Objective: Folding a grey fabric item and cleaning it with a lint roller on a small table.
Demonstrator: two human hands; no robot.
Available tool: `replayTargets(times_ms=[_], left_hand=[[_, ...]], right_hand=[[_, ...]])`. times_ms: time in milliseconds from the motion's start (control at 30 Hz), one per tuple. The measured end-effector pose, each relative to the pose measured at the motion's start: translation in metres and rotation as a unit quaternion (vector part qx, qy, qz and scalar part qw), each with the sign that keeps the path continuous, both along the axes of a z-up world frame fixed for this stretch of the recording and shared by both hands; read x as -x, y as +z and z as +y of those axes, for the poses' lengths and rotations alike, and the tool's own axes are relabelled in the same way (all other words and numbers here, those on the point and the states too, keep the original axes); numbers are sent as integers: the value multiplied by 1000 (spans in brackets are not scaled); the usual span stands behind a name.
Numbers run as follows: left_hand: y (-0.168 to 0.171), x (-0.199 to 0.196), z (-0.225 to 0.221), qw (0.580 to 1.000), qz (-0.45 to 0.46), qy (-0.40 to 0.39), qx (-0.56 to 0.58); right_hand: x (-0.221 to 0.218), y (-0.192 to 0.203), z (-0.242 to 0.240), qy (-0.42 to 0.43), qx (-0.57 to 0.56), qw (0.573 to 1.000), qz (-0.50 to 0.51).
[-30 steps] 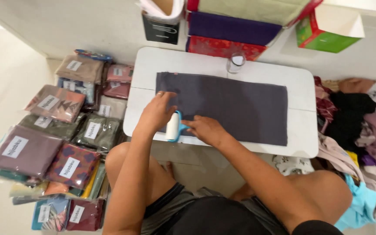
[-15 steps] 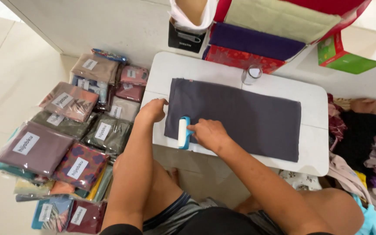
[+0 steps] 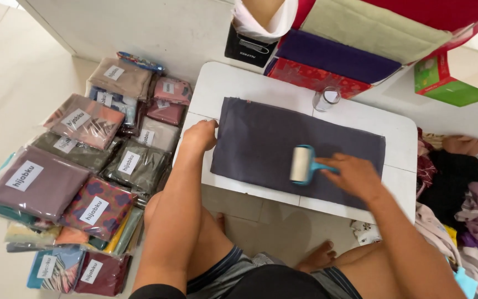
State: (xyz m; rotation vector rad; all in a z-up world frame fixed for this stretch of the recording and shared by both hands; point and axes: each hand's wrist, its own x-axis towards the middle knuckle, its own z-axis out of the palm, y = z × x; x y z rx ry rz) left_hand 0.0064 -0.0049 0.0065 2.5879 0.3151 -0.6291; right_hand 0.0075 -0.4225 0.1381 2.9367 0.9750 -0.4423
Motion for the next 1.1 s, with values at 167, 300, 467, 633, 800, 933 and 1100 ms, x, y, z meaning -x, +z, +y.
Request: replayTargets(times_ms=[167,300,467,633,800,933,1100], left_hand=[[-9,-5,-1,1000,-3,1,-5],[-10,-8,-4,1000,-10,-2,7],[-10,-9,-2,1000,-26,0,-4],[10,-1,0,1000,-17,0,14],[-10,-12,-1,1000,-23,6,-1],[-12,-17,3,999,-34,20,2],[3,-6,4,998,-46,34,7]], right_hand=[[-22,-18,-9,-18,71,997,15],[-21,-45,72,26,13,999,16],[-15,-49,170,44,-41,997,44],[-36,-57,163,46,48,997,28],[-11,-52,187,52,-49,997,35],[-10,-43,176,78,-136,988,13],[-33,-6,83,15,-87,996,15]])
